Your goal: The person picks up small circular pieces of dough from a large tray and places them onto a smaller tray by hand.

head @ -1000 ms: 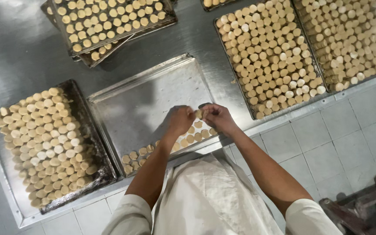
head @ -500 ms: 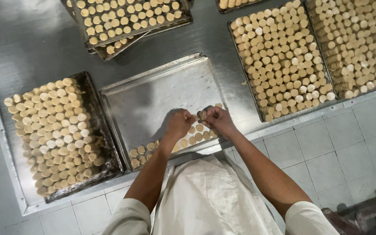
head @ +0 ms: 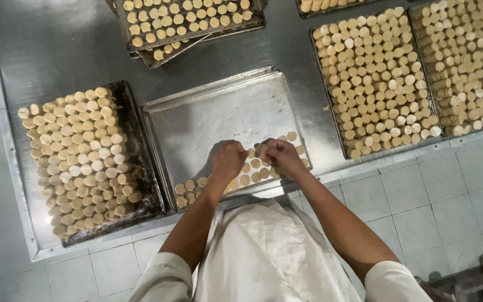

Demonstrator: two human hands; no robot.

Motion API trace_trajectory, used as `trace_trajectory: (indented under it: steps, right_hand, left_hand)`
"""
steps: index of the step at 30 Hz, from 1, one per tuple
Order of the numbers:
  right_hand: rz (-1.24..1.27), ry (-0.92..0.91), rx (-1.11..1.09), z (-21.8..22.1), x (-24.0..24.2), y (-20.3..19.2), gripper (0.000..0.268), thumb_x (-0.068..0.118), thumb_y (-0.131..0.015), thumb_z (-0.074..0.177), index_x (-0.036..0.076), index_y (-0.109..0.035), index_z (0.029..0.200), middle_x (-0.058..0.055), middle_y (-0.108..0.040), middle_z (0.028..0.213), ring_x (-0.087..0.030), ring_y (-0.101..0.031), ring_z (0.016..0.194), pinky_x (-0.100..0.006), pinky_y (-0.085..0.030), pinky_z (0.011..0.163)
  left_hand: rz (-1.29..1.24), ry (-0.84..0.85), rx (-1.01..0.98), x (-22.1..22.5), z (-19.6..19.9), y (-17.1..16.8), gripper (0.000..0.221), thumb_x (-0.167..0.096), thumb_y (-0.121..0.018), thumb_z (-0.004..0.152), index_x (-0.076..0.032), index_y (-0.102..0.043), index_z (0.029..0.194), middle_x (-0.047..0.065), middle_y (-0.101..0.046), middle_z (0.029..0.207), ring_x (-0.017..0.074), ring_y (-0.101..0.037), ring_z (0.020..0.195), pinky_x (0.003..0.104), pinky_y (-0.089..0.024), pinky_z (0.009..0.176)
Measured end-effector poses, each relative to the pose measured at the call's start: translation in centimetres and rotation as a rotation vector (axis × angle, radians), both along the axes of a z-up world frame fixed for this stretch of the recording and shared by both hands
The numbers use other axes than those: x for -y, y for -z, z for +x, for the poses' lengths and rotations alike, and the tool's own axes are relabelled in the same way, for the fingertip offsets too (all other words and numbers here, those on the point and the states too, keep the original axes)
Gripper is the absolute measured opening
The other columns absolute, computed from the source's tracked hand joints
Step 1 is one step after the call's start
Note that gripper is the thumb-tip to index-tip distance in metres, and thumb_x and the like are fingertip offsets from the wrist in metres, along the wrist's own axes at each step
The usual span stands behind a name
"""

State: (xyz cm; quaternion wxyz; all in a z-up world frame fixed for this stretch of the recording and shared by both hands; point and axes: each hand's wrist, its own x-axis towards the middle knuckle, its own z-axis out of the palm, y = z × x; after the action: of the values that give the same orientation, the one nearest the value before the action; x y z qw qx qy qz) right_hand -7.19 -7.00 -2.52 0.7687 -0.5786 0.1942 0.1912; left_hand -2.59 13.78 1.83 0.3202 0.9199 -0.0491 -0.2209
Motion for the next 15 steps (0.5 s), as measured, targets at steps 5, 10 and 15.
trace_trajectory:
  steps: [5,10,15]
  right_hand:
    - [0.175,0.021,-0.014,0.1,-1.8,-0.1,0.014,0.007,-0.062,0.1,0.007,-0.063,0.086,-0.004,-0.07,0.083,-0.012,-0.065,0.072,-0.025,-0.051,0.065]
    - [0.167,-0.027,0.018,-0.1,-2.8,-0.3,0.012,0.005,-0.062,0.098,0.005,-0.066,0.087,-0.004,-0.067,0.08,-0.01,-0.057,0.066,-0.024,-0.045,0.059]
    - [-0.127,-0.089,-0.013,0.2,-3.9,-0.7,0.019,0.013,-0.065,0.098,0.004,-0.062,0.082,-0.005,-0.063,0.072,-0.011,-0.055,0.06,-0.026,-0.044,0.053]
  left_hand:
    - [-0.383,-0.031,-0.139,-0.1,-0.7,0.0,0.028,-0.029,-0.069,0.091,-0.006,-0.074,0.105,0.015,-0.077,0.093,0.0285,-0.075,0.084,0.039,-0.056,0.075]
    - [-0.211,0.012,-0.054,-1.6,-0.8,1.1,0.024,-0.024,-0.067,0.092,-0.007,-0.076,0.106,0.016,-0.076,0.096,0.0299,-0.074,0.088,0.04,-0.055,0.078]
    - [-0.056,-0.048,-0.004,-3.3,-1.1,1.1,0.024,-0.028,-0.073,0.09,-0.007,-0.077,0.099,0.018,-0.076,0.094,0.0353,-0.072,0.091,0.045,-0.054,0.083]
